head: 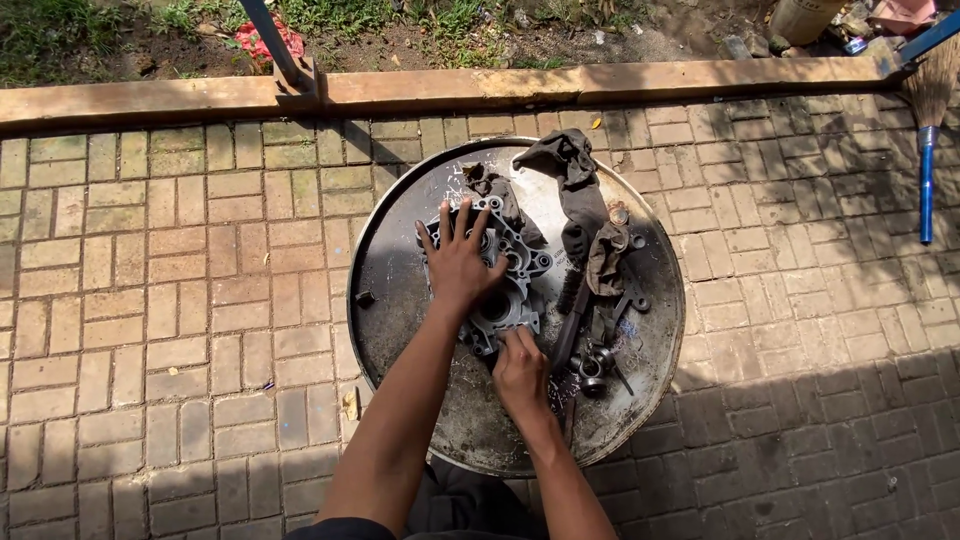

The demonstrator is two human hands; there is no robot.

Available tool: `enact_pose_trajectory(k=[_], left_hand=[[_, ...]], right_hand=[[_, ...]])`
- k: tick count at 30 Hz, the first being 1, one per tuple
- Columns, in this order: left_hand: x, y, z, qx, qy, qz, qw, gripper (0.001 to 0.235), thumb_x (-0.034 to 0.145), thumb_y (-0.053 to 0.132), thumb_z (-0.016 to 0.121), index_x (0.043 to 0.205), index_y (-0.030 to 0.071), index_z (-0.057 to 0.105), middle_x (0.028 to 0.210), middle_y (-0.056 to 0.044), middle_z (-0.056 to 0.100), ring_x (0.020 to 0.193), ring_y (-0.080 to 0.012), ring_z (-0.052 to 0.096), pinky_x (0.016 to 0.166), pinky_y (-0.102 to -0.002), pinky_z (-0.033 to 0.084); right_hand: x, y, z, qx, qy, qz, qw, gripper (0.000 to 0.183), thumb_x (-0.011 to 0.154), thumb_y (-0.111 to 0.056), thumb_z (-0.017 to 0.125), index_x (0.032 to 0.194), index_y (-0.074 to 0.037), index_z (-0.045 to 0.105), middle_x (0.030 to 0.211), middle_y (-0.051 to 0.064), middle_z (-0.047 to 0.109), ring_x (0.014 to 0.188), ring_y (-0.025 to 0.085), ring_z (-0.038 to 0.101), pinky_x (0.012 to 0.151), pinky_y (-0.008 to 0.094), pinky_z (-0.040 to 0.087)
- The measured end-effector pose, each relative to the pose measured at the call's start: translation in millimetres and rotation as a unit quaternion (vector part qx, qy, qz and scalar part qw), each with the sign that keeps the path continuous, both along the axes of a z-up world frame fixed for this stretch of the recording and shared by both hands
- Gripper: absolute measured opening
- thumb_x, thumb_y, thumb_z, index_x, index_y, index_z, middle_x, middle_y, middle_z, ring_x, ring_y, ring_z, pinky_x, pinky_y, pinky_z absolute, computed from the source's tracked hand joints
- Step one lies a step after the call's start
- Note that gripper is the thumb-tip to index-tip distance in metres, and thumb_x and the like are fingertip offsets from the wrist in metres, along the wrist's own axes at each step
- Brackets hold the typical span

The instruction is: The person uses a small metal tool to scrape and clean the surfaces of a disassembled engine casing resting on a metal barrel. They repeatedly scrape the interior and exterior surfaces of the casing while holding it steady with their other hand.

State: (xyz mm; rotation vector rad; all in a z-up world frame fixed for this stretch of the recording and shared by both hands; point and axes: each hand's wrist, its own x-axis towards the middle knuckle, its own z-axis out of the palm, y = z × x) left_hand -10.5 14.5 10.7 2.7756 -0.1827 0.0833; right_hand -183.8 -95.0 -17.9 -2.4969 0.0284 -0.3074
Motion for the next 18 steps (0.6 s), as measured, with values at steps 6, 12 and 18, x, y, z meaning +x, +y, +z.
enact_pose_trajectory(k=[6,12,18], left_hand=[[-1,0,-6,-0.013,-0.008,0.008,1.000,0.087,0.077,0.051,0.064,0.159,0.033,0.046,0.169,-0.006,0.042,0.160,-0.0406,0.028,0.123,-0.078,0.010],[5,0,-7,-0.008,-0.043,0.009,0.999,0.085,0.075,0.049,0.066,0.157,0.031,0.050,0.166,-0.006,0.046,0.158,-0.0408,0.032,0.123,-0.077,0.013],[1,-2,-9,-0.014,-0.042,0.004,0.999,0.086,0.074,0.049,0.066,0.157,0.031,0.051,0.166,-0.006,0.046,0.158,-0.0408,0.033,0.122,-0.077,0.013]], right_hand=[[2,0,-1,0.013,0.016,0.003,1.000,0.012,0.088,-0.004,0.058,0.087,-0.011,0.068,0.076,0.002,0.057,0.072,0.036,0.070,0.058,0.037,0.058],[-2,3,6,0.006,-0.004,-0.010,1.000,0.011,0.090,-0.006,0.057,0.089,-0.012,0.067,0.078,0.004,0.056,0.076,0.034,0.070,0.062,0.038,0.058],[8,1,7,0.016,-0.007,-0.017,1.000,0.011,0.089,-0.007,0.056,0.086,-0.013,0.065,0.077,0.006,0.055,0.075,0.035,0.069,0.061,0.040,0.058]])
